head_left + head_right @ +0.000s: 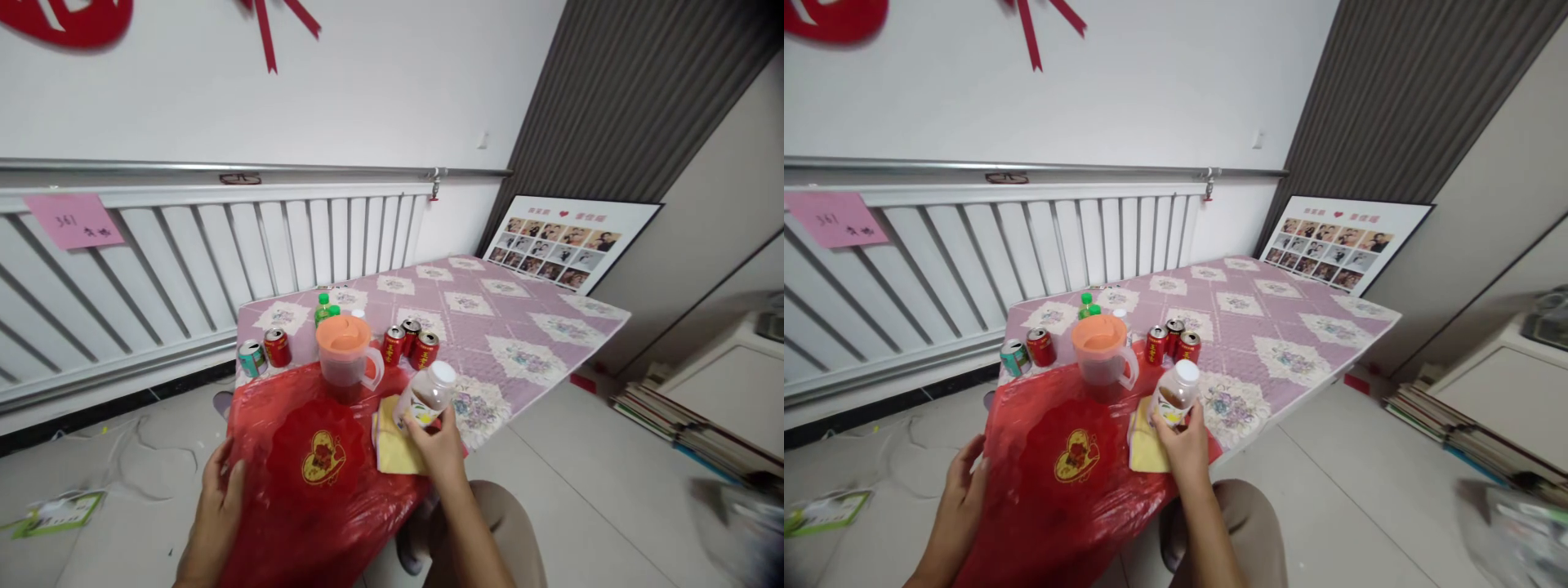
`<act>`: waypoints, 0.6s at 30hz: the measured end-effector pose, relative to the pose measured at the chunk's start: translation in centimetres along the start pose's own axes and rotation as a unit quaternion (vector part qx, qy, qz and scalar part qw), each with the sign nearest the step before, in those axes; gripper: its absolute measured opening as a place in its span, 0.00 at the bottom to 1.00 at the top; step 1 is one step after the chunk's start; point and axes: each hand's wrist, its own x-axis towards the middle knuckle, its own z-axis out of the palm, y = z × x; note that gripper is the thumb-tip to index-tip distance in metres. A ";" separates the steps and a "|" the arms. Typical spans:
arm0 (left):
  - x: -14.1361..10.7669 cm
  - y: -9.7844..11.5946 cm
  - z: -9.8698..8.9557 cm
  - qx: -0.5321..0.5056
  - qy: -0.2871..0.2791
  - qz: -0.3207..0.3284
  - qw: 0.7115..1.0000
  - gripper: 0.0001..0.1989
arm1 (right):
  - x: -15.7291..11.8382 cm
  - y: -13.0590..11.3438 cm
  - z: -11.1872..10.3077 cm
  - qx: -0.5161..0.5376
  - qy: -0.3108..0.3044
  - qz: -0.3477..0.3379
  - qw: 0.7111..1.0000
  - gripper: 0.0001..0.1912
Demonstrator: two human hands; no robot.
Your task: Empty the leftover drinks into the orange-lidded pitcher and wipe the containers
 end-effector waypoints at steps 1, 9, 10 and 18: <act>0.0 -0.5 0.1 0.001 0.002 -0.007 1.000 0.31 | 0.8 -0.2 -0.3 0.016 0.012 0.004 1.000 0.30; 0.4 -3.8 1.1 0.041 -0.001 -0.063 0.997 0.28 | 7.1 1.4 -3.9 0.019 0.113 0.036 0.993 0.28; 0.4 -3.8 1.2 0.044 -0.002 -0.063 0.997 0.28 | 7.8 2.0 -4.2 0.014 0.122 0.040 0.992 0.27; 0.6 -5.1 2.4 0.066 0.007 -0.028 0.997 0.28 | 12.6 5.8 -4.8 -0.012 0.134 0.053 0.990 0.26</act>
